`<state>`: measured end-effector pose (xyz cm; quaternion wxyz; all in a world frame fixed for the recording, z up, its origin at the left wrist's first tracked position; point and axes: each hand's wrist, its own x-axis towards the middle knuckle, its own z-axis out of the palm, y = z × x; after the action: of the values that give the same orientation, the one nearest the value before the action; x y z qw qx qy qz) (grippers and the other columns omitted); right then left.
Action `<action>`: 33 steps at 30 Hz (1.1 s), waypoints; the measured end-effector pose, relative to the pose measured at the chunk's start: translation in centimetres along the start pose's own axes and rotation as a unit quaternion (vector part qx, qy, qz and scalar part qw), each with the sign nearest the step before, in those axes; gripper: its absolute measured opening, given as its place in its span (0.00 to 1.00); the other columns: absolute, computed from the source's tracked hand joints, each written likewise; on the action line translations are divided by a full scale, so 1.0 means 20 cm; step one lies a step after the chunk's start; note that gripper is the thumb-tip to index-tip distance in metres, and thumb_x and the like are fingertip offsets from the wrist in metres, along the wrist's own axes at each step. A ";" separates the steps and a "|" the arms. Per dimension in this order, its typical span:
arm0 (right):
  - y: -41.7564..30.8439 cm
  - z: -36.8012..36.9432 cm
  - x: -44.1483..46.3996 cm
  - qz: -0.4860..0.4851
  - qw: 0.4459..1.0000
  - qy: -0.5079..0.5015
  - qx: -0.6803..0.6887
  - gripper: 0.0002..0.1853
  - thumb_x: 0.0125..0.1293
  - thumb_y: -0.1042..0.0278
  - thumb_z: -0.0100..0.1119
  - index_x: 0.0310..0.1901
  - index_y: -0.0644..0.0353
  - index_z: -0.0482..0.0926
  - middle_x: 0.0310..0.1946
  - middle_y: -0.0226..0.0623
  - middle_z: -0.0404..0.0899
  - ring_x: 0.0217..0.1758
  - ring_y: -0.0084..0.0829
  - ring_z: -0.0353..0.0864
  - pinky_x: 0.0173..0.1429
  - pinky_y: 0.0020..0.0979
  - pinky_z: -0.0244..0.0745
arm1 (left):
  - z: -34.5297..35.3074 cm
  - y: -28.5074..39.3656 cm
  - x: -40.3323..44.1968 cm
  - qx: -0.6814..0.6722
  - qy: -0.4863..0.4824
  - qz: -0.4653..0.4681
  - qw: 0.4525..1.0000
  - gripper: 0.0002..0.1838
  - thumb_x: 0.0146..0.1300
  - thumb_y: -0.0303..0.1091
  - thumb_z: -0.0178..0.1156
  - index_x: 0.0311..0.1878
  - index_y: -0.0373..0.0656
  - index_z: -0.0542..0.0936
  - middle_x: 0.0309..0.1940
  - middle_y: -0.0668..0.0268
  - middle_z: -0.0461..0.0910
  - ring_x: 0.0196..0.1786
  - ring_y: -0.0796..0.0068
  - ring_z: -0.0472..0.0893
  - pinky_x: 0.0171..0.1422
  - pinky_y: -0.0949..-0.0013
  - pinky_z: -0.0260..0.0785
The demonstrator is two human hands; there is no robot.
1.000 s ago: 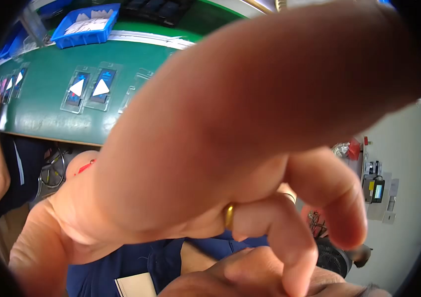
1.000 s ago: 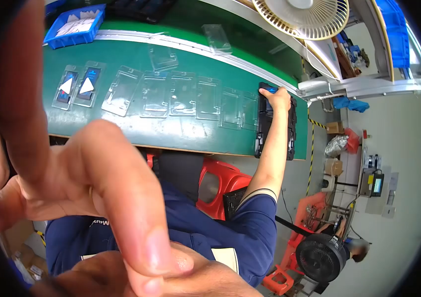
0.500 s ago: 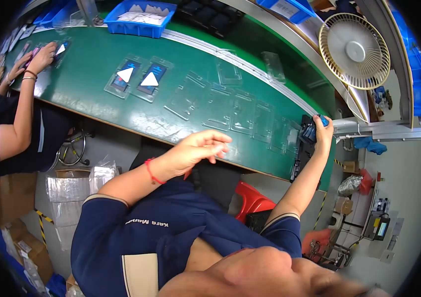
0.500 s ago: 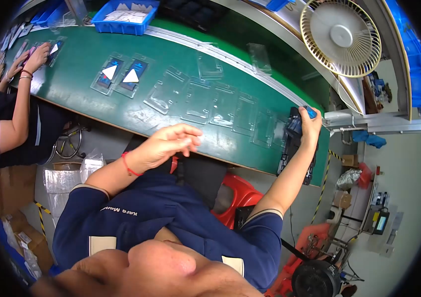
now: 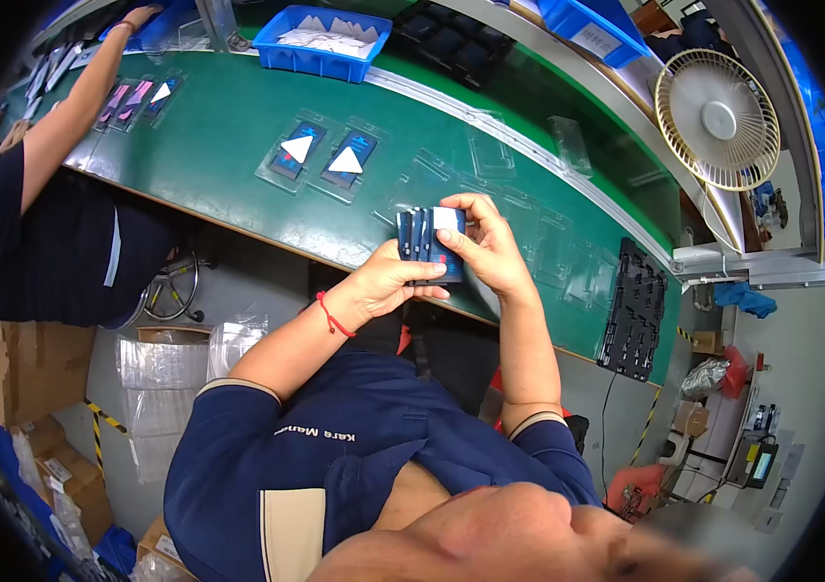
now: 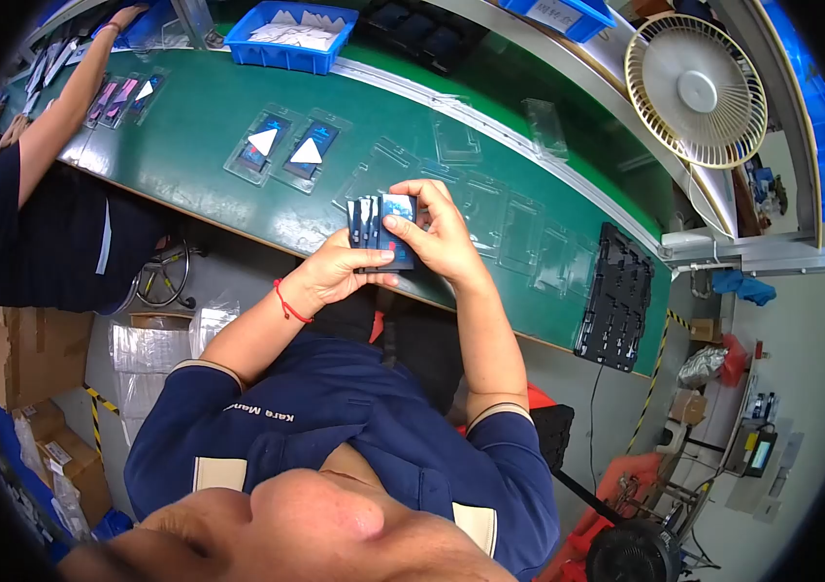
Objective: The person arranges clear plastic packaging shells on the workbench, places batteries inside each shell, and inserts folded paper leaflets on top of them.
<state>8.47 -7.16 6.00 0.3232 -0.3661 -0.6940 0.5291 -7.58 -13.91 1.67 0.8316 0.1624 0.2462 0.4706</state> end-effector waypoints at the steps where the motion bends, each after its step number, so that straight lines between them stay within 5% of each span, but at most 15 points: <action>1: 0.00 0.01 0.01 -0.001 1.000 -0.002 0.000 0.20 0.58 0.73 0.65 0.52 0.62 0.72 0.42 0.32 0.73 0.45 0.21 0.72 0.51 0.25 0.71 | -0.01 0.02 -0.01 0.000 0.001 0.002 1.000 0.17 0.59 0.22 0.61 0.52 0.41 0.74 0.43 0.64 0.78 0.45 0.69 0.81 0.45 0.61 0.80; 3: 0.00 0.03 0.02 0.037 0.989 -0.042 0.139 0.21 0.58 0.73 0.66 0.52 0.62 0.71 0.44 0.34 0.74 0.44 0.21 0.73 0.52 0.25 0.70 | -0.04 0.05 -0.04 0.008 0.011 0.026 1.000 0.17 0.59 0.22 0.61 0.52 0.41 0.75 0.43 0.63 0.79 0.45 0.69 0.81 0.45 0.61 0.80; 7: -0.05 0.03 0.07 0.130 0.983 -0.036 0.123 0.20 0.59 0.74 0.64 0.52 0.60 0.71 0.31 0.26 0.79 0.28 0.13 0.74 0.30 0.16 0.67 | -0.06 0.11 -0.10 0.006 0.018 0.059 0.998 0.16 0.59 0.23 0.61 0.51 0.42 0.75 0.43 0.64 0.80 0.46 0.69 0.81 0.47 0.60 0.79; 8: -0.03 0.01 0.11 0.131 0.986 -0.007 0.106 0.19 0.59 0.75 0.63 0.53 0.59 0.71 0.27 0.25 0.80 0.24 0.09 0.72 0.24 0.14 0.60 | -0.14 0.09 -0.11 0.014 0.012 0.062 0.998 0.20 0.59 0.22 0.59 0.56 0.40 0.72 0.48 0.61 0.78 0.50 0.67 0.79 0.52 0.59 0.78; 11: 0.11 0.04 0.28 0.052 0.984 0.151 0.074 0.19 0.58 0.79 0.62 0.51 0.61 0.71 0.24 0.27 0.78 0.21 0.14 0.70 0.22 0.20 0.64 | -0.14 0.12 -0.17 -0.034 0.045 0.114 0.992 0.25 0.59 0.19 0.57 0.61 0.38 0.68 0.54 0.58 0.75 0.56 0.65 0.77 0.56 0.57 0.76; 15: 0.06 0.14 0.30 0.088 0.915 0.144 -0.367 0.19 0.51 0.61 0.70 0.43 0.60 0.77 0.21 0.37 0.79 0.27 0.32 0.82 0.32 0.34 0.74 | -0.16 0.13 -0.17 -0.039 0.040 0.132 0.990 0.26 0.58 0.16 0.54 0.61 0.35 0.66 0.57 0.54 0.72 0.59 0.62 0.75 0.58 0.56 0.75; 17: 0.07 0.16 0.27 0.069 0.903 0.147 -0.398 0.21 0.53 0.56 0.69 0.43 0.59 0.77 0.22 0.39 0.79 0.26 0.39 0.81 0.31 0.37 0.74 | -0.15 0.14 -0.17 -0.013 0.050 0.133 0.990 0.25 0.58 0.17 0.55 0.60 0.37 0.68 0.55 0.57 0.74 0.56 0.65 0.76 0.55 0.59 0.77; 19: 0.01 0.15 0.22 0.107 0.923 0.138 -0.344 0.21 0.53 0.57 0.69 0.43 0.61 0.77 0.22 0.38 0.80 0.25 0.34 0.82 0.31 0.34 0.74 | -0.13 0.13 -0.15 0.013 0.059 0.131 0.989 0.24 0.58 0.18 0.57 0.60 0.38 0.69 0.52 0.61 0.76 0.53 0.68 0.78 0.53 0.61 0.78; 21: 0.04 0.13 0.16 0.079 0.989 0.071 -0.105 0.24 0.55 0.65 0.70 0.51 0.65 0.74 0.23 0.32 0.79 0.27 0.18 0.77 0.32 0.23 0.71 | -0.12 0.12 -0.13 0.042 0.075 0.122 0.989 0.23 0.57 0.19 0.59 0.57 0.40 0.72 0.47 0.63 0.79 0.48 0.71 0.80 0.44 0.64 0.81; 23: 0.04 0.12 0.08 0.087 0.991 -0.027 0.096 0.25 0.56 0.72 0.67 0.56 0.64 0.71 0.28 0.29 0.78 0.31 0.15 0.76 0.35 0.19 0.71 | -0.09 0.10 -0.10 0.067 0.085 0.105 0.989 0.23 0.57 0.20 0.60 0.57 0.41 0.72 0.45 0.63 0.79 0.46 0.71 0.81 0.41 0.65 0.81; 27: 0.07 -0.01 0.00 0.084 0.991 0.021 0.100 0.27 0.56 0.80 0.63 0.59 0.59 0.68 0.25 0.22 0.72 0.30 0.12 0.73 0.35 0.17 0.68 | -0.05 0.05 -0.04 0.092 0.088 0.099 0.987 0.23 0.56 0.21 0.63 0.56 0.40 0.71 0.42 0.63 0.80 0.44 0.70 0.82 0.34 0.66 0.81; 28: 0.00 -0.04 -0.01 0.106 0.983 0.077 0.125 0.26 0.57 0.80 0.63 0.59 0.59 0.69 0.23 0.21 0.70 0.22 0.11 0.66 0.28 0.15 0.64 | -0.05 0.06 -0.04 0.086 0.080 0.078 0.990 0.25 0.57 0.22 0.62 0.58 0.39 0.69 0.46 0.60 0.79 0.48 0.67 0.81 0.37 0.65 0.81; 31: 0.15 -0.20 0.04 0.090 0.976 0.197 0.019 0.25 0.55 0.81 0.63 0.56 0.60 0.70 0.22 0.26 0.75 0.23 0.16 0.74 0.27 0.19 0.69 | -0.03 0.05 -0.04 0.034 0.053 0.091 0.994 0.25 0.58 0.21 0.60 0.60 0.37 0.66 0.50 0.57 0.76 0.52 0.64 0.79 0.43 0.62 0.81; 33: 0.15 -0.22 0.05 0.123 0.942 0.183 -0.253 0.26 0.50 0.71 0.70 0.52 0.61 0.74 0.21 0.32 0.78 0.25 0.22 0.79 0.28 0.26 0.72 | -0.04 0.03 -0.04 0.018 0.040 0.092 0.995 0.25 0.59 0.20 0.58 0.60 0.37 0.66 0.52 0.56 0.75 0.54 0.63 0.78 0.46 0.60 0.80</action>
<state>12.19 -3.66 4.22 0.2736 -0.6089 -0.6835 0.2953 -8.89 -14.26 1.55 0.7716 0.1802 0.2715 0.5463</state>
